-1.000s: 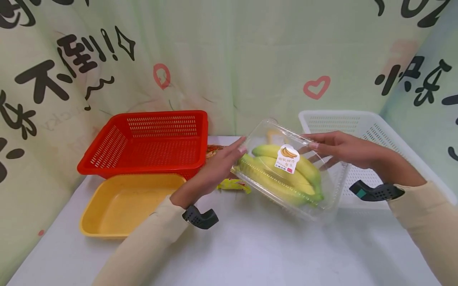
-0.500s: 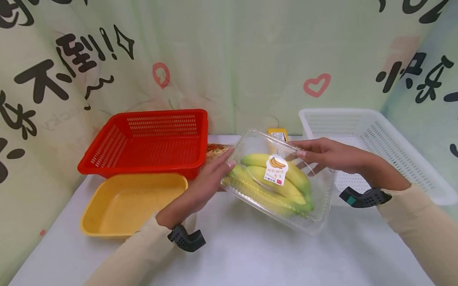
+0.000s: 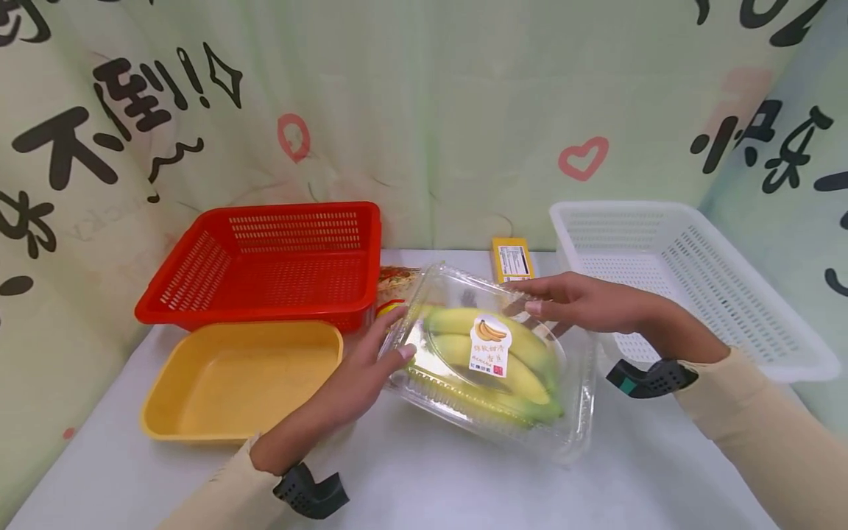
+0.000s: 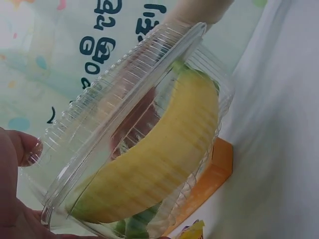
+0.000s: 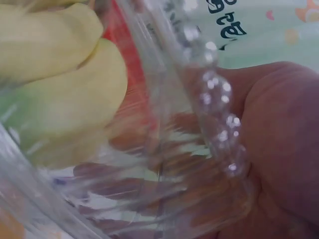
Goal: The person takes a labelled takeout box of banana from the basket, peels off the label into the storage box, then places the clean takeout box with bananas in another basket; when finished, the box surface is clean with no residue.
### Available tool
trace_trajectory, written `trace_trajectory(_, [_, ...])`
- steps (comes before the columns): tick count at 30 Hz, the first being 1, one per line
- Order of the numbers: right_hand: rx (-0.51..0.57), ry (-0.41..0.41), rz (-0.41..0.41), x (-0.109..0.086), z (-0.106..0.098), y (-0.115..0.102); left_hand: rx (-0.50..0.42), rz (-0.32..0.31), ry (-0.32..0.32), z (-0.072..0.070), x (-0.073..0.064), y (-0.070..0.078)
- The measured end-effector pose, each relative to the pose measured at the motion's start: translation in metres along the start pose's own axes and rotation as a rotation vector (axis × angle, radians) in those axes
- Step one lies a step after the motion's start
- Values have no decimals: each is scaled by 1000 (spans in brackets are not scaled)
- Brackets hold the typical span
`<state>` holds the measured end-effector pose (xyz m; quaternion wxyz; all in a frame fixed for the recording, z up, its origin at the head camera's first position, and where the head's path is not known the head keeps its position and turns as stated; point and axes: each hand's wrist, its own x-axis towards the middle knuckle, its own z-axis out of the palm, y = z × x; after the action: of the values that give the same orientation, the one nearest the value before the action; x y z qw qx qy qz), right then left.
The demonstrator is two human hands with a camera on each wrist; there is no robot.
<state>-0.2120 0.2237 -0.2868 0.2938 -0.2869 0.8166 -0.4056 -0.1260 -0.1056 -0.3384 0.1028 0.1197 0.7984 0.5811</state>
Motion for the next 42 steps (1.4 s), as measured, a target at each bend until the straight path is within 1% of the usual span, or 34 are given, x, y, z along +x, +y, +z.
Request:
trace_trajectory(2, [-2, -17, -5, 2, 4, 0, -4, 4, -9, -2, -7, 0])
trace_trajectory(5, [-6, -31, -12, 4, 9, 2, -21, -12, -16, -3, -14, -2])
trace_trajectory(9, [-8, -62, -28, 6, 15, 5, -16, -5, -19, -2, -17, -6])
trace_trajectory(14, [1, -111, -53, 12, 25, 9, -21, 19, -47, 2, -22, -11])
trace_trajectory(17, [45, -126, -41, 18, 30, 13, -24, 3, -28, 5, -24, -16])
trace_trajectory(20, [74, -148, -35, 24, 36, 17, -37, -28, 0, 7, -28, -22])
trace_trajectory(22, [57, -160, -53, 27, 38, 18, -56, -41, 10, 8, -31, -26])
trace_trajectory(24, [21, -166, -79, 30, 39, 19, -75, -38, 14, 10, -34, -28])
trace_trajectory(28, [-58, -159, -104, 33, 40, 22, -81, -60, 18, 14, -37, -32])
trace_trajectory(32, [-97, -146, -95, 36, 42, 24, -97, -103, 16, 18, -37, -36])
trace_trajectory(34, [-121, -132, -92, 37, 44, 25, -110, -111, 16, 19, -37, -38])
trace_trajectory(38, [-171, -100, -85, 39, 48, 25, -108, -129, 29, 22, -37, -42])
trace_trajectory(42, [-181, -89, -72, 41, 50, 27, -113, -139, 26, 25, -38, -45])
